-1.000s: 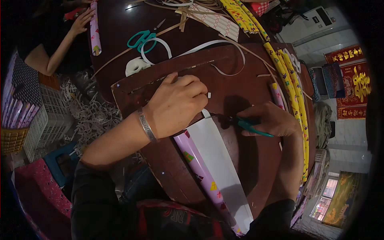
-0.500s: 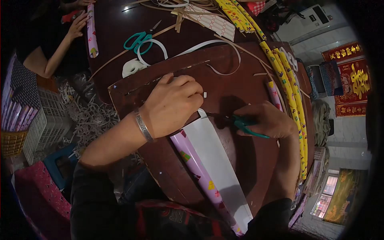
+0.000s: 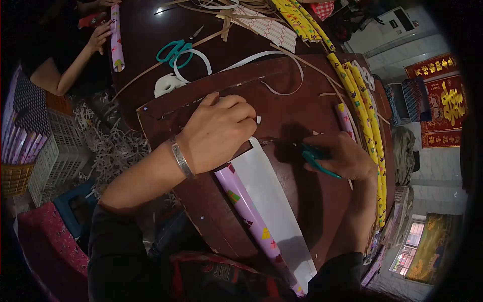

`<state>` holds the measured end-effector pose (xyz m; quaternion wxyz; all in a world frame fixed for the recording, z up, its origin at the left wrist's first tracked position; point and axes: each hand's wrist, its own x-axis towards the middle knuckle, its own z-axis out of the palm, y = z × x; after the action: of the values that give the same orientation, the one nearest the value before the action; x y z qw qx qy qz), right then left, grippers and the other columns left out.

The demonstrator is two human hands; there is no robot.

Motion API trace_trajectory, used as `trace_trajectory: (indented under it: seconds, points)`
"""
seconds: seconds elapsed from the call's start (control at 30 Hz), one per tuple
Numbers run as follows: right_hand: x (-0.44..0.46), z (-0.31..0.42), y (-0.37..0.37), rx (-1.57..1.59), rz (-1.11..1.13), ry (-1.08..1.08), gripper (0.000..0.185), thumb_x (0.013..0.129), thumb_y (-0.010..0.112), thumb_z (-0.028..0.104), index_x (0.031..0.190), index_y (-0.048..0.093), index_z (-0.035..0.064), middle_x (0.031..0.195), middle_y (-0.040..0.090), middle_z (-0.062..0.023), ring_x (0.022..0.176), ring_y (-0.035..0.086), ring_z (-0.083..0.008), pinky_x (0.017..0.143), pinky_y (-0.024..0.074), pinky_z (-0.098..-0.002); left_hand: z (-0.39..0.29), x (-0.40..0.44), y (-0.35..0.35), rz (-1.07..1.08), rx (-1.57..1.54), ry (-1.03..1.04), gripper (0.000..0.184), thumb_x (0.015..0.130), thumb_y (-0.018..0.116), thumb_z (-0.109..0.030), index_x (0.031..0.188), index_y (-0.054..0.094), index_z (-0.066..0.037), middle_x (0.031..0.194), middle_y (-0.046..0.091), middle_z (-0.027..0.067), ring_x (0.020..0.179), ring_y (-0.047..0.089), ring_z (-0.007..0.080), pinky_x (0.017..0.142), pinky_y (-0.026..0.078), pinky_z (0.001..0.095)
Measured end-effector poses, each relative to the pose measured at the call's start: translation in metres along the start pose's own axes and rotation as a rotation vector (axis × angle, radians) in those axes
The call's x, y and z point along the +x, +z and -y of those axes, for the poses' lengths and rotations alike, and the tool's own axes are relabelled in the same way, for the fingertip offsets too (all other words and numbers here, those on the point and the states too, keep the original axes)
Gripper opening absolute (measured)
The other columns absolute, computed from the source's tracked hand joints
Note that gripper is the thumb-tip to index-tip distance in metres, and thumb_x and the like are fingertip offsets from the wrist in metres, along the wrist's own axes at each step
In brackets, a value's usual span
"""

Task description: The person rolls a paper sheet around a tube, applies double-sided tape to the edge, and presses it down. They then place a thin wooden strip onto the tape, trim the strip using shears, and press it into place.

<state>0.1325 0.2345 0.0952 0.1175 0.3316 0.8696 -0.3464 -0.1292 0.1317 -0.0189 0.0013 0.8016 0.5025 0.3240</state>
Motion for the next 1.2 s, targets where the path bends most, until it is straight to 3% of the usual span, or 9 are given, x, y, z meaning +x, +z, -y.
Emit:
trace_trajectory:
  seconds: [0.47, 0.93, 1.0, 1.2]
  points:
    - [0.005, 0.008, 0.006, -0.053, 0.015, -0.073, 0.038, 0.079, 0.076, 0.022, 0.107, 0.067, -0.0014, 0.09, 0.069, -0.0188, 0.085, 0.067, -0.0355, 0.079, 0.0515, -0.0397, 0.0, 0.001, -0.001, 0.02, -0.013, -0.012, 0.005, 0.083, 0.066, -0.015, 0.08, 0.067, -0.011, 0.109, 0.063, 0.0015, 0.116, 0.055, 0.0235, 0.097, 0.043, 0.046]
    - [0.01, 0.003, 0.007, -0.09, 0.06, -0.102, 0.041, 0.078, 0.072, 0.018, 0.113, 0.065, -0.0011, 0.094, 0.069, -0.0211, 0.088, 0.066, -0.0371, 0.082, 0.0508, -0.0408, 0.0, 0.0, 0.0, 0.012, -0.014, -0.002, 0.005, 0.082, 0.066, -0.014, 0.08, 0.066, -0.01, 0.109, 0.063, 0.0023, 0.116, 0.055, 0.0238, 0.098, 0.043, 0.0476]
    - [0.01, 0.001, 0.007, -0.072, 0.07, -0.105, 0.042, 0.077, 0.072, 0.018, 0.114, 0.065, -0.0008, 0.095, 0.069, -0.0213, 0.089, 0.066, -0.0371, 0.082, 0.0511, -0.0407, 0.0, 0.0, -0.001, 0.02, 0.003, 0.005, 0.018, 0.082, 0.059, -0.012, 0.095, 0.07, -0.009, 0.108, 0.062, 0.0001, 0.114, 0.054, 0.0207, 0.1, 0.043, 0.0492]
    - [0.01, 0.002, 0.005, -0.102, 0.064, -0.097, 0.047, 0.076, 0.073, 0.018, 0.117, 0.065, -0.0027, 0.1, 0.069, -0.0216, 0.093, 0.067, -0.038, 0.082, 0.0527, -0.0409, -0.001, 0.0, -0.002, 0.027, 0.006, 0.003, 0.018, 0.082, 0.059, -0.012, 0.095, 0.07, -0.009, 0.108, 0.062, 0.0005, 0.115, 0.054, 0.0209, 0.1, 0.043, 0.05]
